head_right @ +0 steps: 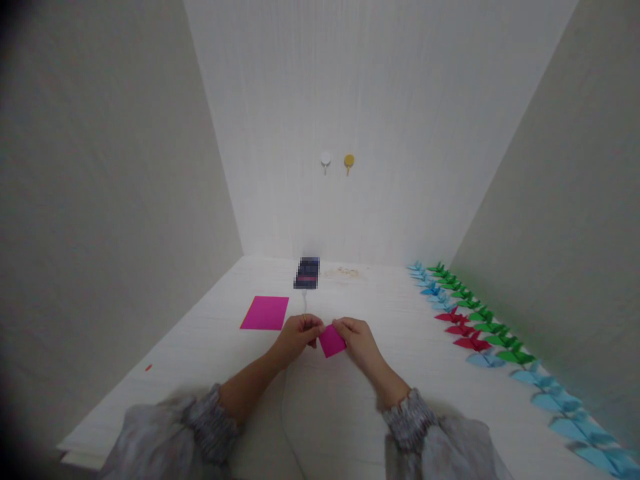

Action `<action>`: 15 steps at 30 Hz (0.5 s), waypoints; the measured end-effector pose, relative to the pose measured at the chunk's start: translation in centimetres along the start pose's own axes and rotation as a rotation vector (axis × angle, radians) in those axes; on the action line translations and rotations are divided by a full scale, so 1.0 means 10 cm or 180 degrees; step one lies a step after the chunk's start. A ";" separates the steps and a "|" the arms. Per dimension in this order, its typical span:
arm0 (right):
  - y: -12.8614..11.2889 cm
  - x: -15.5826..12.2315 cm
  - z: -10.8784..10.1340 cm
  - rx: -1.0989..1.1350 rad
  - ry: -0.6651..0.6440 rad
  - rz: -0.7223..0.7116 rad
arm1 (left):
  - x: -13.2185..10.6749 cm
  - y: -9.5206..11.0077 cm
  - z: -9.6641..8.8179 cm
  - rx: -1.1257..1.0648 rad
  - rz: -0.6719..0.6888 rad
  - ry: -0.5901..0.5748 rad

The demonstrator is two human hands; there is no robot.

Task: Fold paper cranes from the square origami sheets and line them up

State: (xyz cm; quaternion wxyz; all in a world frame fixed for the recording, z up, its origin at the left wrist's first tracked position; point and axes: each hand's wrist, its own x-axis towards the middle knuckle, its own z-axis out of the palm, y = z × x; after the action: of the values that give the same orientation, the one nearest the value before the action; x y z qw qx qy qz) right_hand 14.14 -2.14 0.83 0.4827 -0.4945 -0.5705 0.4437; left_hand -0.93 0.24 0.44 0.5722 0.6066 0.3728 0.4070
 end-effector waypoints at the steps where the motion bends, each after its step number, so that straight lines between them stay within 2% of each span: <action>1: 0.00 0.00 0.00 -0.0104 0.0047 -0.0031 | 0.00 0.00 0.00 0.0037 0.0007 0.0031; 10: 0.08 0.02 0.02 -0.0406 0.0267 -0.0163 | 0.03 -0.06 -0.02 0.0239 0.0010 0.0080; 15: 0.10 0.01 0.02 -0.0754 -0.0018 -0.0231 | 0.04 -0.07 -0.04 0.0238 -0.0220 -0.0198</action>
State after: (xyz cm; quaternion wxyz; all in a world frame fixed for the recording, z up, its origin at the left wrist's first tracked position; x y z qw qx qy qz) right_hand 14.08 -1.90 -0.21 0.4350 -0.5259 -0.6379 0.3569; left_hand -1.19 0.80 -0.26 0.5741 0.6266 0.3905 0.3538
